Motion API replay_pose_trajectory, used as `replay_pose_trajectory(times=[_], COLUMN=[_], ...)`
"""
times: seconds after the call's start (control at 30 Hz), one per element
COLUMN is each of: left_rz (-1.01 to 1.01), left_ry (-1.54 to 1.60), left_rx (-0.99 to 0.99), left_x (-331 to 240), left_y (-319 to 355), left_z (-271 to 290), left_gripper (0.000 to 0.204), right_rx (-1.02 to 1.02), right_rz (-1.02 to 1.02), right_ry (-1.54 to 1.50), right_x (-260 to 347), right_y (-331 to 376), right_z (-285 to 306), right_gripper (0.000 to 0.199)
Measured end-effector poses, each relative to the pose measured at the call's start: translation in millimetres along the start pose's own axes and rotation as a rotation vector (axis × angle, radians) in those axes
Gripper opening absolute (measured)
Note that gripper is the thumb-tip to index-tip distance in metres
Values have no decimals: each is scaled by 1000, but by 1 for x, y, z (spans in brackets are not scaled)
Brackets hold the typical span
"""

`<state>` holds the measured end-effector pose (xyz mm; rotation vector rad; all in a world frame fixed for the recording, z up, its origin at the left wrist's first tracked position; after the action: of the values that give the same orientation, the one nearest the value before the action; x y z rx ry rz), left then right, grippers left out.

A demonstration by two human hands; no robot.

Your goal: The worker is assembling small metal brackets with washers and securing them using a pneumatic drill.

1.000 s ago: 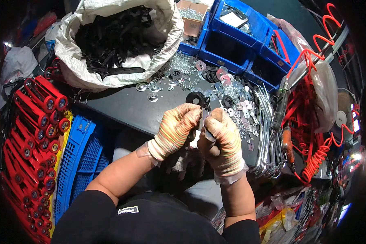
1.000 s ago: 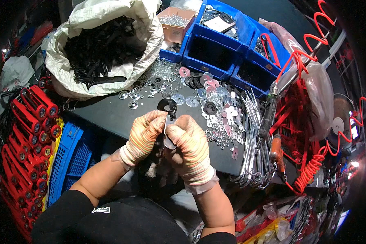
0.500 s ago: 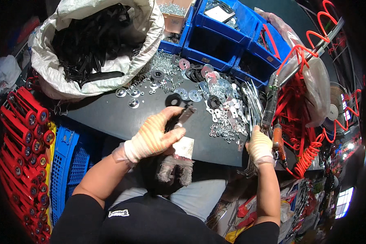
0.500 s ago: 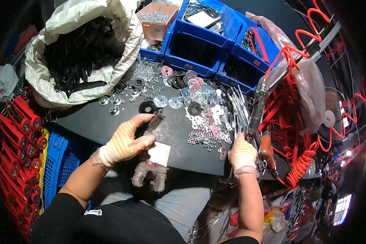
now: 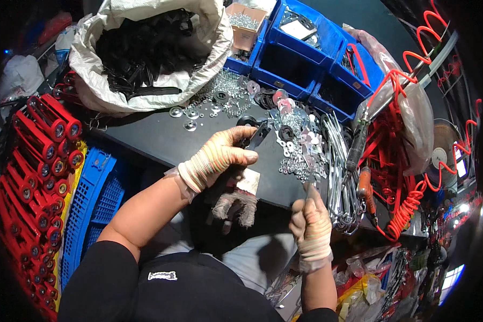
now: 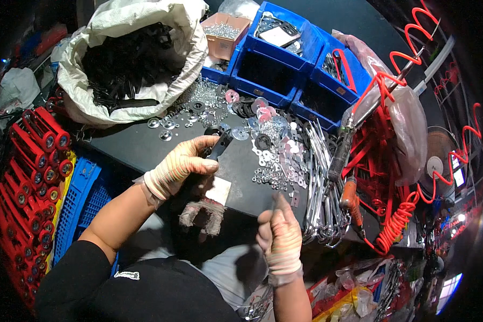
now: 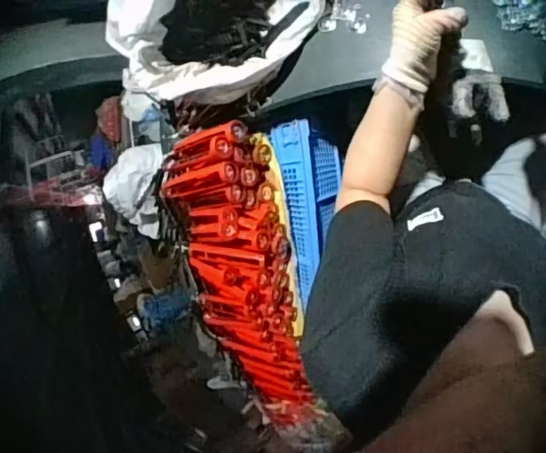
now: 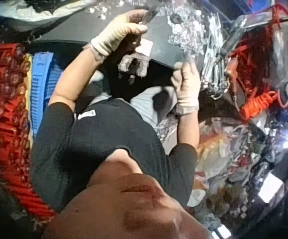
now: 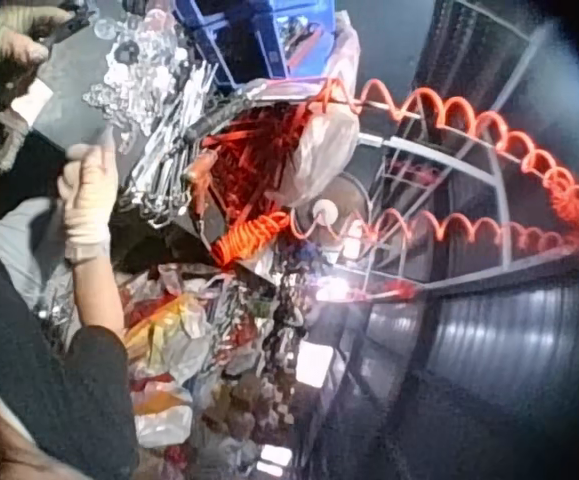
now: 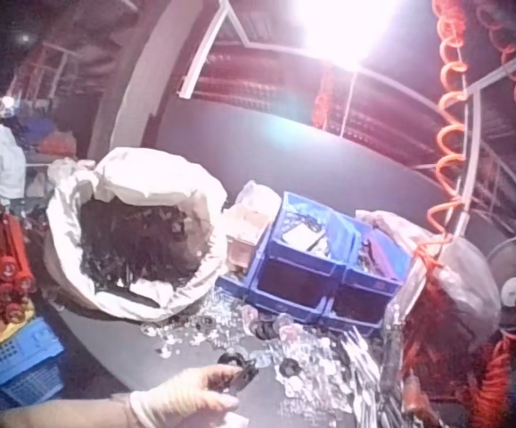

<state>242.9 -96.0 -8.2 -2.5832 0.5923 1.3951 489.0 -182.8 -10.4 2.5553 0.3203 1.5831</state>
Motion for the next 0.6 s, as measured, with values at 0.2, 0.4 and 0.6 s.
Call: replay_pose_trajectory(times=[0.2, 0.4, 0.6], left_rz=[-117, -603, -727], left_ry=[-189, -1250, -1258], left_rx=[45, -136, -128], left_x=[0, -6, -12], left_y=[13, 25, 50], left_z=[-20, -18, -22], left_gripper=[53, 47, 56], right_rx=[90, 100, 139], right_rz=[865, 569, 91], right_ry=[1277, 1172, 639], right_x=[22, 27, 3], right_y=[2, -1, -9], right_z=[-9, -27, -43], right_gripper=[61, 46, 32])
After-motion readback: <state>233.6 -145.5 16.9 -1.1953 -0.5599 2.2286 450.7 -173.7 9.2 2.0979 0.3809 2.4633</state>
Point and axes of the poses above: each hand's wrist, its own y-axis away from the middle knuckle, its own z-axis out of the back of the hand, x = y × z, the point moved 1 cm from there along -y, towards the middle knuckle, and after that the axes turned 1 degree about x, right-handed, at the moved point
